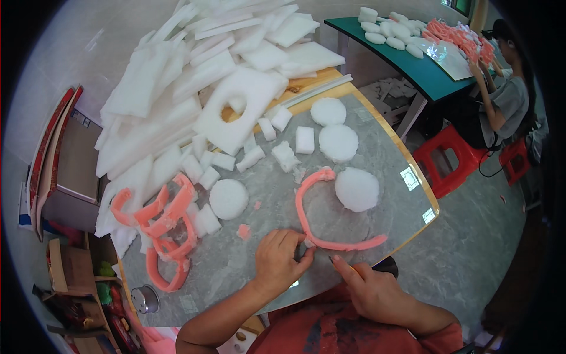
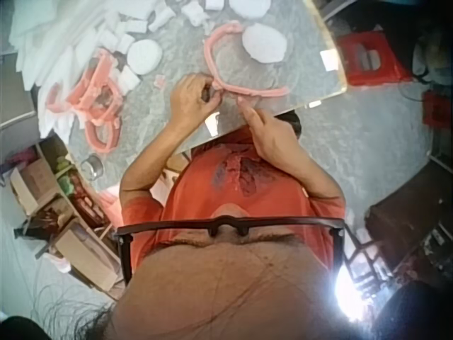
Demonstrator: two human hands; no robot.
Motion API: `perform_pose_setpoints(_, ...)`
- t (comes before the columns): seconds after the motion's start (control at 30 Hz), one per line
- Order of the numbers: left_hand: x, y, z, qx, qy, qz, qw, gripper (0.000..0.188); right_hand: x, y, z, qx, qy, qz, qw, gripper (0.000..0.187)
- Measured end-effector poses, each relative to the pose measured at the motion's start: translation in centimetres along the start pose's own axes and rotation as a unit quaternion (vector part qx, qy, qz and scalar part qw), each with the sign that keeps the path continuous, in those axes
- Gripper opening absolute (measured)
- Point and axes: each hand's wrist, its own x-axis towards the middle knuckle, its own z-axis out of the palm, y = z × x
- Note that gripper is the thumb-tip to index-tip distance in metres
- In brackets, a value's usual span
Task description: The recorder uses a utility knife to cut and shape pink and white foam strips and components on a workstation.
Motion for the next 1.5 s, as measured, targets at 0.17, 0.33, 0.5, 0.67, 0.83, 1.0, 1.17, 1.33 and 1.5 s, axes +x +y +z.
perform_pose_setpoints(0.17,0.1,-0.1,-0.1,-0.010,-0.002,-0.012,1.000,0.022,0.4,0.0,-0.2,-0.020,-0.010,0.002,1.000,0.067)
perform_pose_setpoints(0.33,-0.1,-0.3,0.2,-0.018,0.003,-0.013,1.000,0.021,0.7,0.0,-0.5,-0.036,-0.038,0.009,0.999,0.069)
perform_pose_setpoints(0.5,-0.2,-0.3,0.5,-0.022,0.012,-0.019,1.000,0.020,1.0,0.2,-0.5,-0.051,-0.042,-0.001,0.998,0.072)
perform_pose_setpoints(0.67,-0.3,-0.4,0.6,-0.012,0.020,-0.014,1.000,0.021,1.7,0.2,-1.4,-0.040,-0.083,0.001,0.996,0.072)
perform_pose_setpoints(0.83,-0.4,-0.3,0.7,0.001,0.027,-0.011,1.000,0.022,2.1,0.4,-1.2,-0.038,-0.088,-0.006,0.995,0.074)
perform_pose_setpoints(1.0,-0.2,-0.2,0.5,0.010,0.035,-0.008,0.999,0.024,2.2,0.1,-1.3,-0.039,-0.110,0.016,0.993,0.074)
perform_pose_setpoints(1.17,0.3,-0.3,0.1,0.010,-0.006,-0.031,0.999,0.034,1.7,1.9,-1.2,0.035,-0.055,0.004,0.998,0.070)
perform_pose_setpoints(1.33,1.0,0.4,-1.0,0.010,-0.065,-0.039,0.997,0.047,1.4,2.3,-0.8,0.070,-0.040,0.004,0.997,0.067)
perform_pose_setpoints(1.5,2.3,-0.8,-1.2,-0.026,-0.056,0.010,0.998,0.054,1.0,2.2,-1.8,0.081,-0.045,0.033,0.995,0.068)
